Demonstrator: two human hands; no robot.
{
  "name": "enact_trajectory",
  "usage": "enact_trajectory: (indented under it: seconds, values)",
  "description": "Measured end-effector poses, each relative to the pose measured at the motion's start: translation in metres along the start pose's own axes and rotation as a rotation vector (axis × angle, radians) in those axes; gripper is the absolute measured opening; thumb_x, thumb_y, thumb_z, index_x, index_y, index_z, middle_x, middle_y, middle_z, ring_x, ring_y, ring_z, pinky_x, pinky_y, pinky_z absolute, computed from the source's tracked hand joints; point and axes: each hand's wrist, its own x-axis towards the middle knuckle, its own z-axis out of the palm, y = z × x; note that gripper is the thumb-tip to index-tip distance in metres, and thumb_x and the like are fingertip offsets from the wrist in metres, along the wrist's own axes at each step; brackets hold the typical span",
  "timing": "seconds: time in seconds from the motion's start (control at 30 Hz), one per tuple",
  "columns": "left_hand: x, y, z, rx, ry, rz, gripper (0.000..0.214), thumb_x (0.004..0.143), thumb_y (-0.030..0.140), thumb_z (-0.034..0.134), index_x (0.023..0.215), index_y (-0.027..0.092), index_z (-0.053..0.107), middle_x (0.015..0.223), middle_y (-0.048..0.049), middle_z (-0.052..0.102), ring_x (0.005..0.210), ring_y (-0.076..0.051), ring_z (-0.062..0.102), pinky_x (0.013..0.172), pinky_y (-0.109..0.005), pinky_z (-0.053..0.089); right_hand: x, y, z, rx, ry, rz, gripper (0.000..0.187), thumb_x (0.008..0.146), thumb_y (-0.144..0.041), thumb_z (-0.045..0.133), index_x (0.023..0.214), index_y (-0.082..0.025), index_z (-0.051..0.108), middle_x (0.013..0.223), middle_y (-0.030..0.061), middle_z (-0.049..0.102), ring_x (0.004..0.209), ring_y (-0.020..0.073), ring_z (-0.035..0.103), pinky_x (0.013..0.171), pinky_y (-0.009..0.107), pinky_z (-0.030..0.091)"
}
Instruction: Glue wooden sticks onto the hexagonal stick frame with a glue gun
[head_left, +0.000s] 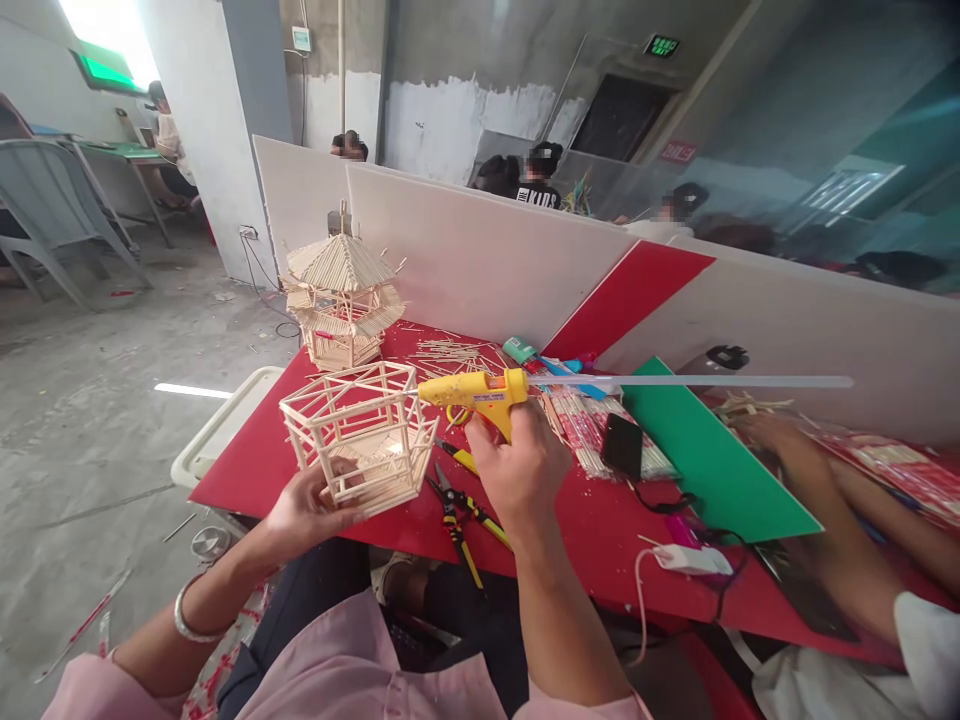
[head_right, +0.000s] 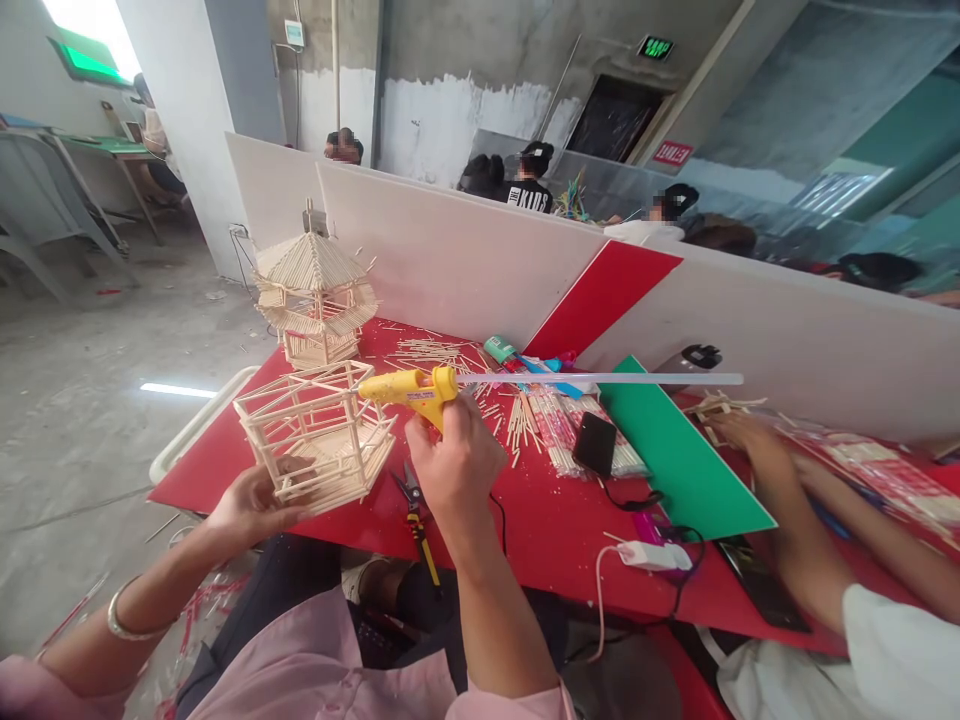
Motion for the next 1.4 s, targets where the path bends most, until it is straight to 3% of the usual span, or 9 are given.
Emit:
enact_trajectory:
  seconds: [0.4, 0.7, 0.9, 1.0, 1.2, 1.4]
  values:
    - [-0.001, -0.006, -0.002, 0.002, -0.012, 0.011, 0.069, 0.052, 0.037, 0.096, 0.107, 0.015, 0.06, 0.096, -0.0099, 0.075, 0.093, -0.03, 0.075, 0.084, -0.041, 0.063, -0.005, 0.001, -0.003, 0.012, -0.035, -0.006, 0.017, 0.086, -0.033, 0.057, 0.091, -0.018, 0.064, 0.075, 0.0057, 0.067, 0.069, 0.0197, 0.065, 0.056, 0.027, 0.046]
    - [-0.001, 0.001, 0.003, 0.019, -0.08, 0.061, 0.053, 0.057, 0.039, 0.093, 0.095, 0.017, 0.063, 0.096, -0.0077, 0.072, 0.092, -0.025, 0.072, 0.084, -0.036, 0.061, -0.003, -0.001, -0.001, -0.049, 0.085, -0.08, 0.018, 0.087, -0.035, 0.06, 0.09, -0.018, 0.062, 0.074, 0.0049, 0.069, 0.061, 0.0182, 0.064, 0.051, 0.027, 0.042]
    - [0.002, -0.005, 0.005, 0.051, -0.105, 0.106, 0.048, 0.061, 0.042, 0.089, 0.092, 0.016, 0.063, 0.088, -0.0056, 0.069, 0.085, -0.021, 0.07, 0.078, -0.035, 0.059, -0.003, -0.002, -0.001, -0.012, 0.081, -0.066, 0.024, 0.086, -0.043, 0.065, 0.086, -0.02, 0.063, 0.067, 0.0017, 0.065, 0.053, 0.0158, 0.06, 0.048, 0.027, 0.04]
    - [0.005, -0.012, 0.004, 0.14, -0.04, 0.216, 0.042, 0.066, 0.043, 0.084, 0.092, 0.017, 0.065, 0.087, -0.0063, 0.068, 0.083, -0.021, 0.068, 0.074, -0.034, 0.059, -0.003, -0.007, -0.005, -0.011, 0.081, -0.085, 0.024, 0.086, -0.044, 0.067, 0.086, -0.02, 0.062, 0.067, 0.0013, 0.065, 0.055, 0.016, 0.062, 0.049, 0.027, 0.041]
    - [0.009, -0.009, -0.003, 0.597, 0.134, 0.487, 0.026, 0.076, 0.036, 0.072, 0.09, 0.016, 0.066, 0.085, -0.007, 0.067, 0.076, -0.019, 0.063, 0.072, -0.033, 0.054, -0.002, -0.021, -0.01, -0.027, 0.094, -0.109, 0.02, 0.085, -0.038, 0.069, 0.082, -0.021, 0.058, 0.069, 0.0019, 0.065, 0.06, 0.0168, 0.063, 0.052, 0.027, 0.041]
    - [0.015, -0.01, 0.001, 0.813, 0.253, 0.566, 0.011, 0.076, 0.027, 0.063, 0.083, 0.018, 0.061, 0.074, -0.0034, 0.065, 0.069, -0.019, 0.06, 0.073, -0.035, 0.051, -0.009, -0.046, -0.009, 0.173, -0.042, -0.151, 0.021, 0.086, -0.04, 0.065, 0.092, -0.02, 0.059, 0.073, 0.0011, 0.065, 0.053, 0.0137, 0.057, 0.052, 0.026, 0.044]
